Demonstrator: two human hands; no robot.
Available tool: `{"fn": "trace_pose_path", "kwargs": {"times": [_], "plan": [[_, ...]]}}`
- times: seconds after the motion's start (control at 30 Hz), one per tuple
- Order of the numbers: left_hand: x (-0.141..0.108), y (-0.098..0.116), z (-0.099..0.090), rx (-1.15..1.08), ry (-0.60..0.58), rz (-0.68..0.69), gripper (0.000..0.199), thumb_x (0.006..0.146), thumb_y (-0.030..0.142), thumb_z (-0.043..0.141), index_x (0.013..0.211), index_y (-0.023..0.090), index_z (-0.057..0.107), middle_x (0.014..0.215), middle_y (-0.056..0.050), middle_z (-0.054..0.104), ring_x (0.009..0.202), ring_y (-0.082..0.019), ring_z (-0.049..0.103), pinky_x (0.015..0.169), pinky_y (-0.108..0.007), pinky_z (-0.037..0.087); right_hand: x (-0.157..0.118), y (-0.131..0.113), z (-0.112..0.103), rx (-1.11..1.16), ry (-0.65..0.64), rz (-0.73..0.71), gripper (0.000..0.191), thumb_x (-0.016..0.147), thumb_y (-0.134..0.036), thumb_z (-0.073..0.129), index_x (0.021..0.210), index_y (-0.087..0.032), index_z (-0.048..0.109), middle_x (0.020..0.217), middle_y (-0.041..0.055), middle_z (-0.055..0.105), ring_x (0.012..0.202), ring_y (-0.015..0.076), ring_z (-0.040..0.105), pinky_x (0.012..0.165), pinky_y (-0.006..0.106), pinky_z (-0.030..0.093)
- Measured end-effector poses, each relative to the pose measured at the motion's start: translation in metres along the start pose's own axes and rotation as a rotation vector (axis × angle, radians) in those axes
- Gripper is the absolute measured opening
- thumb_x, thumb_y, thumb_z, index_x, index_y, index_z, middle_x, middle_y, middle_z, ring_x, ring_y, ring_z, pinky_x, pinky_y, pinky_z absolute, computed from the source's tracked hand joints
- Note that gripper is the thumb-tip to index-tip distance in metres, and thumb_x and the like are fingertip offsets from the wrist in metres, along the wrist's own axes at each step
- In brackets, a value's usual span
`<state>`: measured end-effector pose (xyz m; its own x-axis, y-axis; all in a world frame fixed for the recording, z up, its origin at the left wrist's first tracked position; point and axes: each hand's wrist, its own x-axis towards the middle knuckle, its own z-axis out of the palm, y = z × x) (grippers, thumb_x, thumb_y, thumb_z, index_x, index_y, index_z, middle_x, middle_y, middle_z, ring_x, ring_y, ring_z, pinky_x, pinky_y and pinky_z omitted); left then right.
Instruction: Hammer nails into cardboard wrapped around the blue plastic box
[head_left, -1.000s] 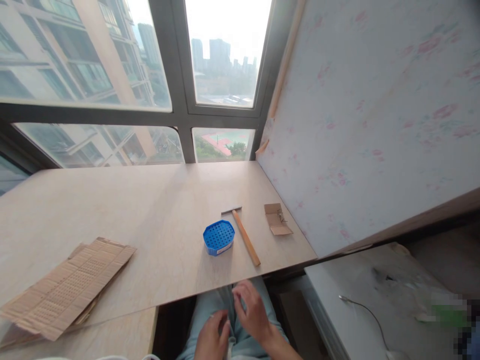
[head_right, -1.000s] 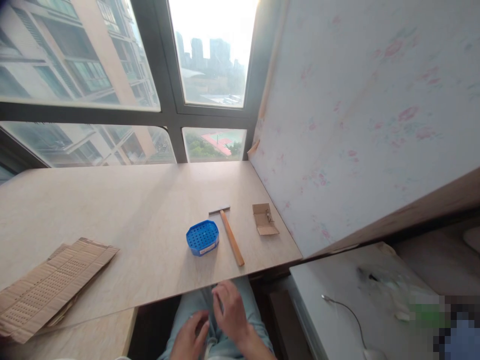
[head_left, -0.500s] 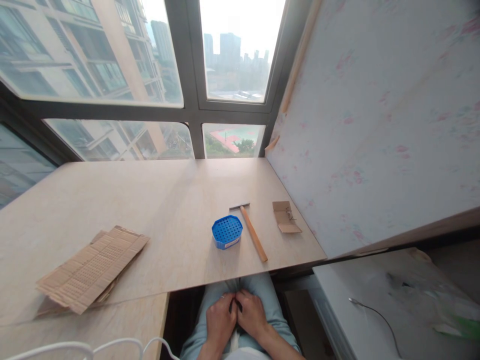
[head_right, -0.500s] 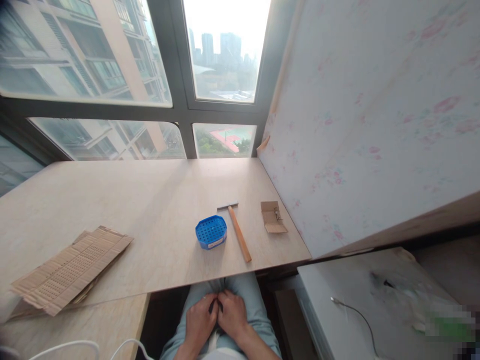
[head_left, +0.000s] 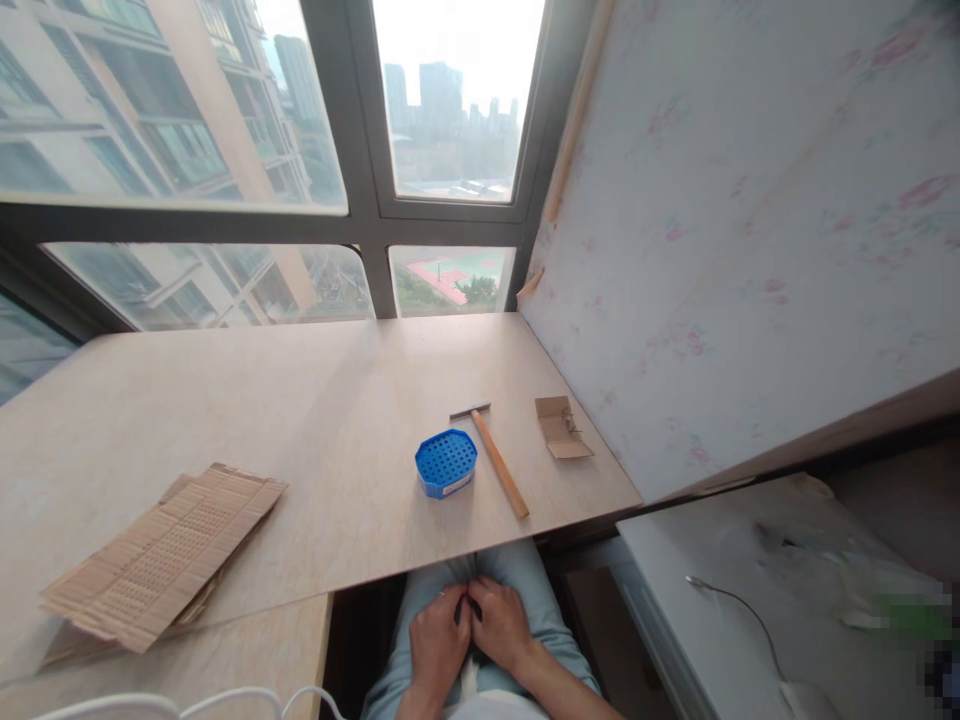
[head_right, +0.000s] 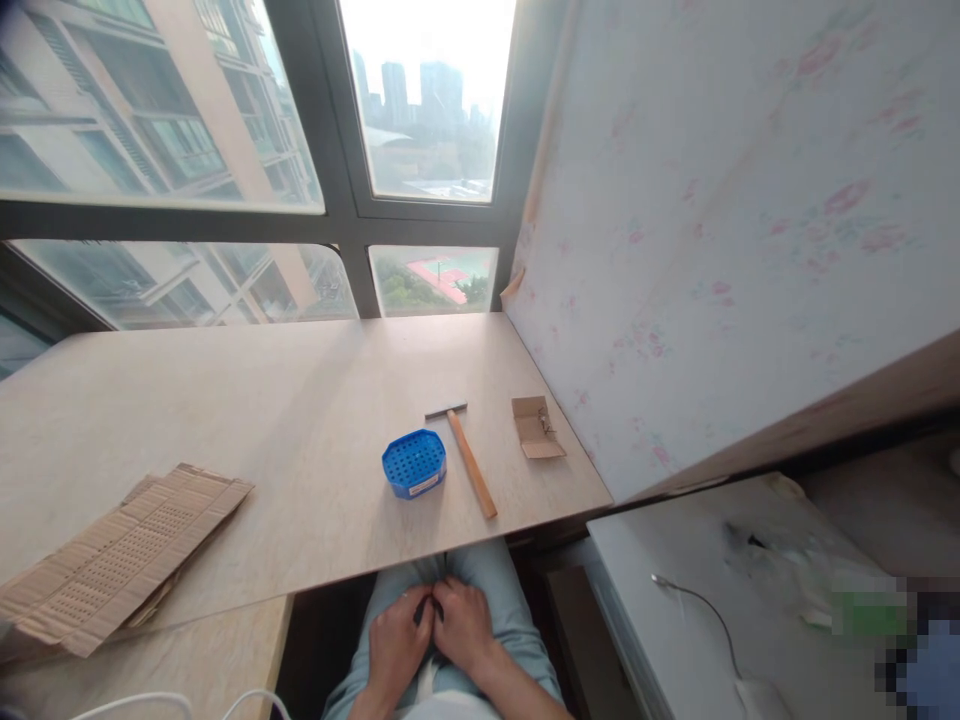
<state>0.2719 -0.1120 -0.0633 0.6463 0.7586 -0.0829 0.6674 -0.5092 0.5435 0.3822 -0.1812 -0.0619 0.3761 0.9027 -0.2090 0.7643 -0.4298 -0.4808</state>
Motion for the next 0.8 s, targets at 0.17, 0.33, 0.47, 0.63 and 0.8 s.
{"fn": "trace_pose_path", "kwargs": {"times": [0.17, 0.33, 0.47, 0.63, 0.8], "plan": [[-0.001, -0.001, 0.000, 0.019, 0.007, 0.008, 0.028, 0.089, 0.020, 0.045, 0.095, 0.024, 0.073, 0.088, -0.003, 0.075, 0.078, -0.022, 0.071, 0.064, -0.028, 0.047, 0.001, 0.001, 0.002, -0.003, -0.003, -0.005, 0.023, 0.086, -0.020, 0.048, 0.092, -0.021, 0.070, 0.091, 0.0049, 0.071, 0.082, 0.0211, 0.067, 0.068, 0.027, 0.043], [0.000, -0.001, 0.000, 0.017, 0.008, 0.013, 0.028, 0.090, 0.020, 0.046, 0.095, 0.024, 0.073, 0.088, -0.002, 0.075, 0.078, -0.021, 0.071, 0.064, -0.027, 0.047, 0.001, 0.003, 0.002, -0.005, 0.005, -0.008, 0.022, 0.086, -0.020, 0.049, 0.091, -0.021, 0.070, 0.090, 0.0049, 0.071, 0.083, 0.0212, 0.067, 0.068, 0.027, 0.043], [0.000, -0.001, 0.001, 0.006, 0.020, 0.017, 0.028, 0.089, 0.020, 0.046, 0.095, 0.024, 0.073, 0.087, -0.003, 0.075, 0.077, -0.021, 0.071, 0.064, -0.027, 0.047, 0.001, 0.003, 0.003, 0.013, 0.000, -0.004, 0.022, 0.085, -0.019, 0.049, 0.091, -0.021, 0.070, 0.091, 0.0062, 0.071, 0.082, 0.0211, 0.067, 0.069, 0.027, 0.044], [0.000, -0.003, 0.002, -0.051, 0.057, 0.026, 0.027, 0.088, 0.021, 0.046, 0.095, 0.023, 0.073, 0.088, -0.003, 0.075, 0.079, -0.021, 0.072, 0.065, -0.027, 0.049, 0.000, 0.002, -0.001, 0.251, -0.014, -0.023, 0.021, 0.079, -0.013, 0.050, 0.082, -0.018, 0.071, 0.084, 0.0067, 0.071, 0.081, 0.0212, 0.067, 0.071, 0.028, 0.047], [-0.001, -0.008, 0.004, -0.134, 0.110, 0.037, 0.028, 0.088, 0.020, 0.045, 0.092, 0.024, 0.072, 0.088, -0.003, 0.075, 0.080, -0.020, 0.072, 0.067, -0.026, 0.051, 0.019, 0.029, -0.066, 0.688, 0.124, -0.027, 0.017, 0.081, -0.024, 0.054, 0.085, -0.018, 0.069, 0.078, 0.0035, 0.068, 0.060, 0.0153, 0.062, 0.058, 0.026, 0.049]]}}
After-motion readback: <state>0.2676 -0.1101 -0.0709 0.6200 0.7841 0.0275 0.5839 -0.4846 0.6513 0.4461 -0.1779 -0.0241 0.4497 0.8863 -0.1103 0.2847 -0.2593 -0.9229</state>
